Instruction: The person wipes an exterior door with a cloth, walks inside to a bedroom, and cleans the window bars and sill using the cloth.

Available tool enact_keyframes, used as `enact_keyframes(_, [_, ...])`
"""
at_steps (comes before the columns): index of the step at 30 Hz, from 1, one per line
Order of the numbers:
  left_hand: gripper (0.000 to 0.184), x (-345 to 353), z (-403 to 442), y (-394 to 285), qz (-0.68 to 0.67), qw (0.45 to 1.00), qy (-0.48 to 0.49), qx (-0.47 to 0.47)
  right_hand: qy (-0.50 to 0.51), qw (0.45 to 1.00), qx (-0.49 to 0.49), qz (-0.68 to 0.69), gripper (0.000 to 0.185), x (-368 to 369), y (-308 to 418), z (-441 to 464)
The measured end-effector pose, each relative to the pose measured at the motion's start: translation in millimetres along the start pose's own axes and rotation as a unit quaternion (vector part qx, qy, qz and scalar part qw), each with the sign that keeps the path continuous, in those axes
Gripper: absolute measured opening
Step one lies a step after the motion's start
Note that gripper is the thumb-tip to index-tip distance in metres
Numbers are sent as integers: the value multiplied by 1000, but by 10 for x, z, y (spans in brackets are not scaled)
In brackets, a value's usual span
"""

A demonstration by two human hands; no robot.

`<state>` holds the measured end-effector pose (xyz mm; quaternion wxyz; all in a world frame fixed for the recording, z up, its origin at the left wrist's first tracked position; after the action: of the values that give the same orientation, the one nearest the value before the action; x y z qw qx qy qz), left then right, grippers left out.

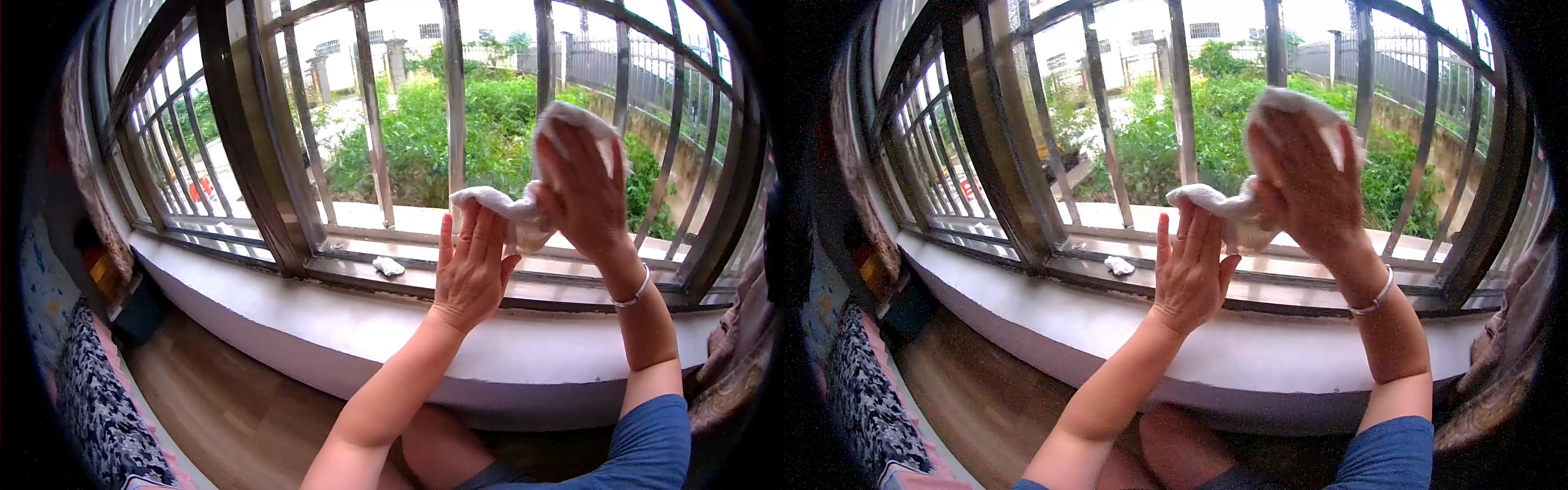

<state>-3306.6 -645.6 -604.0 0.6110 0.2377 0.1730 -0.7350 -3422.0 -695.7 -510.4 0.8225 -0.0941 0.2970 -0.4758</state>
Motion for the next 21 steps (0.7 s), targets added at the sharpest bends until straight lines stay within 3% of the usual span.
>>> enact_keyframes(1, [58, -3, 1, -3, -6, 1000, 10, -7, 13, 1000, 23, 5, 50, 10, -136, -47])
enact_keyframes(3, [59, -2, 11, -4, -7, 1000, 19, -14, -72, 996, 33, -41, 50, -34, -345, -136])
enact_keyframes(10, [60, 36, 19, -90, 1, 998, 56, 10, -53, 990, 101, -81, 53, -45, -515, -254])
enact_keyframes(21, [58, 34, 11, -73, 14, 999, 39, 8, -43, 991, 108, -73, 56, 5, -408, -275])
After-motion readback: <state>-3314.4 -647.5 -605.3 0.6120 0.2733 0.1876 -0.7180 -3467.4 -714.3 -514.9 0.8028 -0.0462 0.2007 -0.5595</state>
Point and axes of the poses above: each hand's wrist, its own z-axis towards the middle knuckle, its own x-axis out of the palm, y = z × x, the point moved 6 cm from there along z, towards the middle knuckle, and after that the axes turned 9 degrees about y, right-handed, at the moved point
